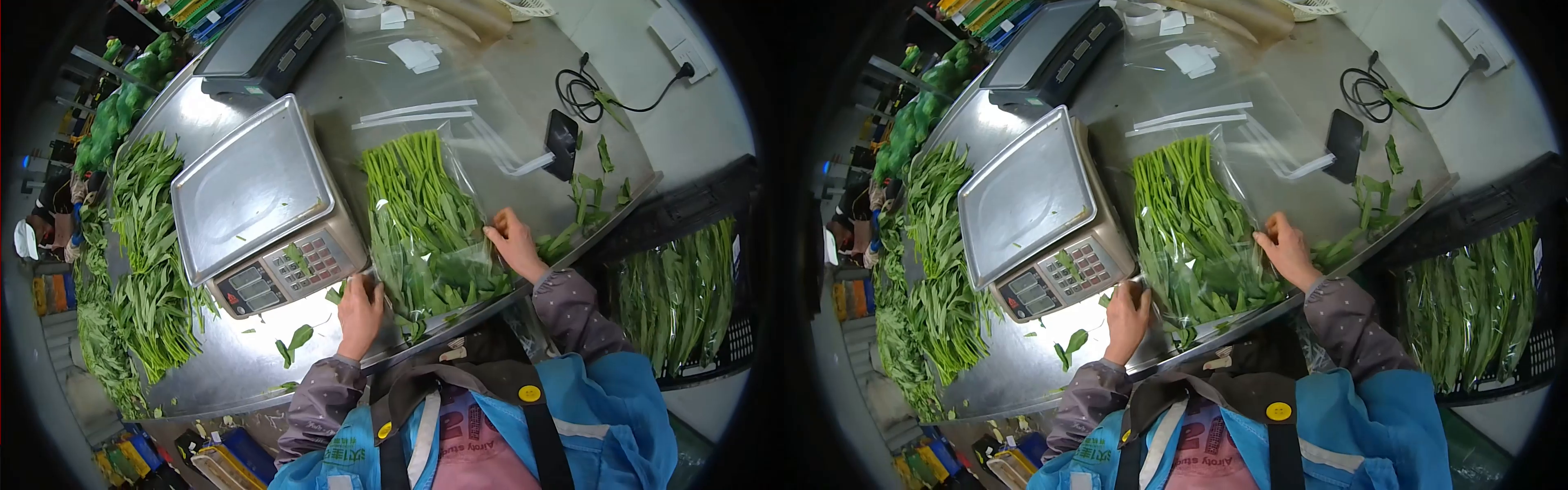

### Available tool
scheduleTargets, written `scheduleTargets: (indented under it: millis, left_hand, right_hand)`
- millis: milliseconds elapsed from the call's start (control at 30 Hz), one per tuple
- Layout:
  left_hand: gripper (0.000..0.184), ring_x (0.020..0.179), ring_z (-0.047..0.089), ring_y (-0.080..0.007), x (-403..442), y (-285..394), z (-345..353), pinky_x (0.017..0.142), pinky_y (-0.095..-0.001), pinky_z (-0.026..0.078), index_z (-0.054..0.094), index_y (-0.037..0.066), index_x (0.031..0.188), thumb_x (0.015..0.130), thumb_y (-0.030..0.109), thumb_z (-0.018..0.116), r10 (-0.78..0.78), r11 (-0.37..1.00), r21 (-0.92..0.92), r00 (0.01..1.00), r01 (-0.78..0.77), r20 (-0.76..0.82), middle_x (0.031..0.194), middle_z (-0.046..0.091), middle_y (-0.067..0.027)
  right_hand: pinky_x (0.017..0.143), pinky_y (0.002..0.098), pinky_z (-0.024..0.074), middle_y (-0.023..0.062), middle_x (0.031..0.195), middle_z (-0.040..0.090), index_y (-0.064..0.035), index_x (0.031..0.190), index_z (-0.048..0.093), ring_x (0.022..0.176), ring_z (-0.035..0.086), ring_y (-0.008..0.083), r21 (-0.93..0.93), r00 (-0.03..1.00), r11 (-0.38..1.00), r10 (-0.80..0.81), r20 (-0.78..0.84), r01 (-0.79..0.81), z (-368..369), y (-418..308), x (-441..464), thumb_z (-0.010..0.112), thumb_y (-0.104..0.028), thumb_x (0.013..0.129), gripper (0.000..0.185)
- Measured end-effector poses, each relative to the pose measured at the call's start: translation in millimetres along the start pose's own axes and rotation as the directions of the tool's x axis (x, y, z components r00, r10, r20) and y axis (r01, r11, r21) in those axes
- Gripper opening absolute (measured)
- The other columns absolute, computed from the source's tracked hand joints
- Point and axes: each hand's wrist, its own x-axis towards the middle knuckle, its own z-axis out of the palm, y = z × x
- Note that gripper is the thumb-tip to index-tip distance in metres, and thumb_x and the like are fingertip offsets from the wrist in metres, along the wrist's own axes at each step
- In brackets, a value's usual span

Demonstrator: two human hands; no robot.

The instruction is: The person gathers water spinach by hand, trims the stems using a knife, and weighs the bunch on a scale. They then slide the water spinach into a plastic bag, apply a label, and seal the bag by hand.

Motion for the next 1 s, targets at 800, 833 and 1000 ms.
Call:
scheduleTargets:
  millis: [800, 833, 1000]
  left_hand:
    - [0.048, 0.081, 0.056, -0.01, -3, 34, 19, 0.071, -0.0255, 0.046, 0.048, -0.003, 0.116, 0.076, 0.013, 0.068, 0.033, 0.774, -0.628, 0.985, 0.081, 0.168, 0.098, 0.061, -0.0091]
    - [0.048, 0.081, 0.056, -0.01, -3, 36, 18, 0.071, -0.0255, 0.046, 0.048, -0.003, 0.116, 0.076, 0.013, 0.068, 0.035, 0.77, -0.632, 0.985, 0.082, 0.171, 0.098, 0.061, -0.0091]
    - [0.039, 0.054, 0.051, -0.0142, -4, 43, 17, 0.053, -0.0306, 0.042, 0.051, -0.001, 0.102, 0.071, 0.016, 0.069, 0.056, 0.779, -0.627, 0.998, -0.021, 0.037, 0.065, 0.056, -0.0091]
  right_hand:
    - [0.068, 0.0244, 0.0386, 0.001, 0.08, 0.055, 0.004, 0.093, 0.057, 0.074, 0.047, 0.0089, 0.342, 0.939, 0.888, 0.226, 0.259, -0.308, 1, 5, 13, 0.049, -0.021, 0.092, 0.026]
    - [0.068, 0.0244, 0.0386, 0.0009, 0.079, 0.055, 0.0039, 0.093, 0.057, 0.074, 0.047, 0.0089, 0.342, 0.943, 0.893, 0.21, 0.259, -0.293, 1, 5, 13, 0.049, -0.02, 0.092, 0.025]
    - [0.067, 0.0242, 0.0382, 0.0007, 0.078, 0.055, 0.0033, 0.091, 0.058, 0.073, 0.047, 0.0086, 0.362, 0.942, 0.881, 0.22, 0.254, -0.304, 2, 4, 13, 0.049, -0.019, 0.091, 0.024]
